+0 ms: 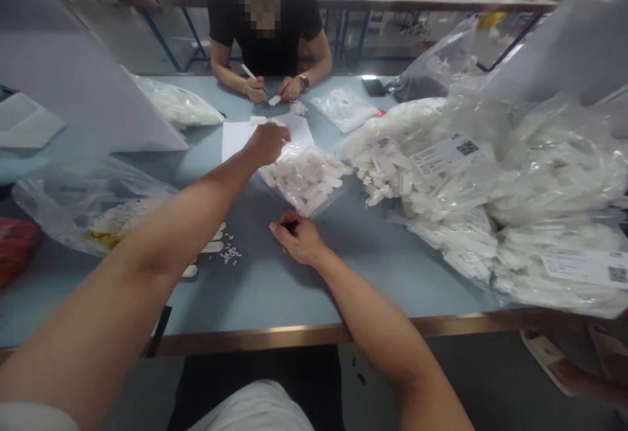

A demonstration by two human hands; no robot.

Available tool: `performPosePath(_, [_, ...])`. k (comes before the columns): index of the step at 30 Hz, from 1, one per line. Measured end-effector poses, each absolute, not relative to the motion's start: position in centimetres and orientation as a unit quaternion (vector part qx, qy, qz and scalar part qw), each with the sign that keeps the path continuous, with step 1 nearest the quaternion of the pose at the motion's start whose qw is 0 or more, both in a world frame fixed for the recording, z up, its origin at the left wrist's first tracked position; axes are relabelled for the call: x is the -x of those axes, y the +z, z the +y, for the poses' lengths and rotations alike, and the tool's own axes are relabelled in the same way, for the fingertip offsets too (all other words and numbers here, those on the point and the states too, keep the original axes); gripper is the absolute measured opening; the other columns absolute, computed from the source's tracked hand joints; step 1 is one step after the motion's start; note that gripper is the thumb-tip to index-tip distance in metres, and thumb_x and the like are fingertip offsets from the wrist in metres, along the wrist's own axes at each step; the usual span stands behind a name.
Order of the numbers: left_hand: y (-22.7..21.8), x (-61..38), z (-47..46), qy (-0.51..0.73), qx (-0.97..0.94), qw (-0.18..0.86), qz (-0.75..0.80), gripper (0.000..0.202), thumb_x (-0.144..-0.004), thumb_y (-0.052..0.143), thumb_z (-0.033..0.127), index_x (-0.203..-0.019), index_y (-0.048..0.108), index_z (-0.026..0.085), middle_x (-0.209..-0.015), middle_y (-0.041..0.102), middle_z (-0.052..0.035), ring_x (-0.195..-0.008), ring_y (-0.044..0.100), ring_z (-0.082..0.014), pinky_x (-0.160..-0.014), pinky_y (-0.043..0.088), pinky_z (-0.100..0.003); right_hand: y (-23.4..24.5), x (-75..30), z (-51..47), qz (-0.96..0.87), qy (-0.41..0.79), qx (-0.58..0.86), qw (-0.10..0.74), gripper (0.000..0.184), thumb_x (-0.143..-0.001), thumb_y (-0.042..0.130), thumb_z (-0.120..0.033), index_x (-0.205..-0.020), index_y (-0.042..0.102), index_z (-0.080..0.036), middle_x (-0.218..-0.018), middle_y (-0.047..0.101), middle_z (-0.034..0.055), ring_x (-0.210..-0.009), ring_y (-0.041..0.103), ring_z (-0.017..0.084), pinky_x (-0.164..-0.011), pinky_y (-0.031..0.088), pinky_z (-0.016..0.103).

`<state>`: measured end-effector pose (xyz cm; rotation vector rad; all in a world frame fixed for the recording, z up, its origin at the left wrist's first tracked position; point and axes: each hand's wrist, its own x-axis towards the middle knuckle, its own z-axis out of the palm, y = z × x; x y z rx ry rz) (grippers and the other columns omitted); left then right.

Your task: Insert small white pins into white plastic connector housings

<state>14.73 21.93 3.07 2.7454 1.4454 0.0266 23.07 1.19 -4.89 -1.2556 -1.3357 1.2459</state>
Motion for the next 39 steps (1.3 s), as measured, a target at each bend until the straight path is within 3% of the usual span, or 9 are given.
performPosePath(3, [2.0,-15.4,22.4,-0.087,-0.88,0.052,0.465,0.034,-0.093,0.06,0.036,-0.12,0.06,0.016,-0.122,0.061,-0.0092,-0.11,0.06,-0.0232,-0.096,0.05,-0.046,-4.8,-23.1,1.2,-0.545,0.499,0.506,0.444,0.031,-0.083,0.059,-0.047,-0.066,0.051,-0.022,-0.046,0.05,-0.007,-0.041,0.051,0.01,-0.044,0.037,0.022])
performPosePath(6, [1.2,-15.7,21.5,-0.136,-0.869,0.068,0.47,0.053,-0.089,0.062,0.024,-0.139,0.046,0.018,-0.131,0.055,-0.0181,-0.114,0.058,-0.0316,-0.094,0.049,-0.052,-4.7,-23.1,1.2,-0.536,0.503,0.514,0.442,0.033,-0.082,0.059,-0.049,-0.065,0.051,-0.022,-0.046,0.05,-0.0066,-0.04,0.05,0.01,-0.043,0.036,0.023])
performPosePath(12, [1.9,-14.5,20.2,-0.183,-0.868,0.127,0.444,0.067,-0.084,0.056,0.015,-0.147,0.033,0.022,-0.127,0.057,-0.0184,-0.11,0.06,-0.0309,-0.091,0.049,-0.042,-4.7,-23.2,1.1,-0.526,0.502,0.528,0.439,0.032,-0.081,0.06,-0.05,-0.066,0.051,-0.023,-0.045,0.052,-0.0064,-0.04,0.052,0.011,-0.043,0.037,0.023])
performPosePath(16, [2.1,-13.3,19.4,-0.191,-0.858,0.143,0.454,0.072,-0.086,0.053,0.018,-0.151,0.025,0.028,-0.139,0.047,-0.0197,-0.111,0.06,-0.0325,-0.092,0.049,-0.046,-5.1,-23.2,1.1,-0.535,0.488,0.531,0.44,0.032,-0.083,0.06,-0.05,-0.068,0.051,-0.023,-0.045,0.052,-0.006,-0.041,0.053,0.012,-0.045,0.039,0.023])
performPosePath(19, [1.8,-13.2,18.4,-0.189,-0.856,0.148,0.459,0.073,-0.085,0.057,0.021,-0.15,0.026,0.031,-0.146,0.037,-0.0193,-0.114,0.059,-0.0341,-0.093,0.048,-0.048,-5.3,-23.3,1.3,-0.542,0.455,0.551,0.441,0.033,-0.084,0.058,-0.051,-0.068,0.05,-0.023,-0.048,0.053,-0.0056,-0.043,0.053,0.012,-0.046,0.04,0.024])
performPosePath(24, [1.2,-14.0,17.2,-0.153,-0.854,0.146,0.475,0.068,-0.088,0.056,0.033,-0.148,0.026,0.022,-0.138,0.042,-0.0217,-0.121,0.053,-0.0362,-0.098,0.045,-0.05,-5.2,-24.6,2.3,-0.591,0.311,0.606,0.432,0.033,-0.086,0.053,-0.051,-0.069,0.053,-0.023,-0.056,0.056,-0.0025,-0.05,0.052,0.012,-0.051,0.039,0.025])
performPosePath(28, [0.6,-14.9,16.8,-0.135,-0.854,0.142,0.483,0.074,-0.085,0.061,0.042,-0.148,0.025,0.026,-0.14,0.04,-0.0207,-0.132,0.04,-0.042,-0.105,0.036,-0.059,-4.9,-26.0,2.8,-0.581,0.242,0.655,0.418,0.033,-0.086,0.051,-0.049,-0.067,0.054,-0.022,-0.054,0.057,-0.0006,-0.052,0.052,0.014,-0.053,0.038,0.025])
performPosePath(34, [0.2,-14.7,17.1,-0.132,-0.831,0.159,0.516,0.094,-0.074,0.07,0.052,-0.15,0.021,0.029,-0.143,0.034,-0.0211,-0.128,0.044,-0.0424,-0.1,0.043,-0.056,-5.3,-27.1,3.2,-0.574,0.214,0.68,0.403,0.031,-0.085,0.05,-0.046,-0.065,0.054,-0.022,-0.053,0.058,0.0014,-0.055,0.056,0.016,-0.054,0.038,0.026])
performPosePath(39, [0.7,-12.0,18.4,-0.127,-0.804,0.143,0.564,0.095,-0.062,0.075,0.057,-0.144,0.036,0.03,-0.146,0.03,-0.0218,-0.129,0.036,-0.0505,-0.094,0.041,-0.066,-5.4,-27.4,3.4,-0.571,0.213,0.689,0.393,0.032,-0.086,0.05,-0.047,-0.065,0.054,-0.023,-0.053,0.059,0.0026,-0.056,0.058,0.018,-0.055,0.039,0.027])
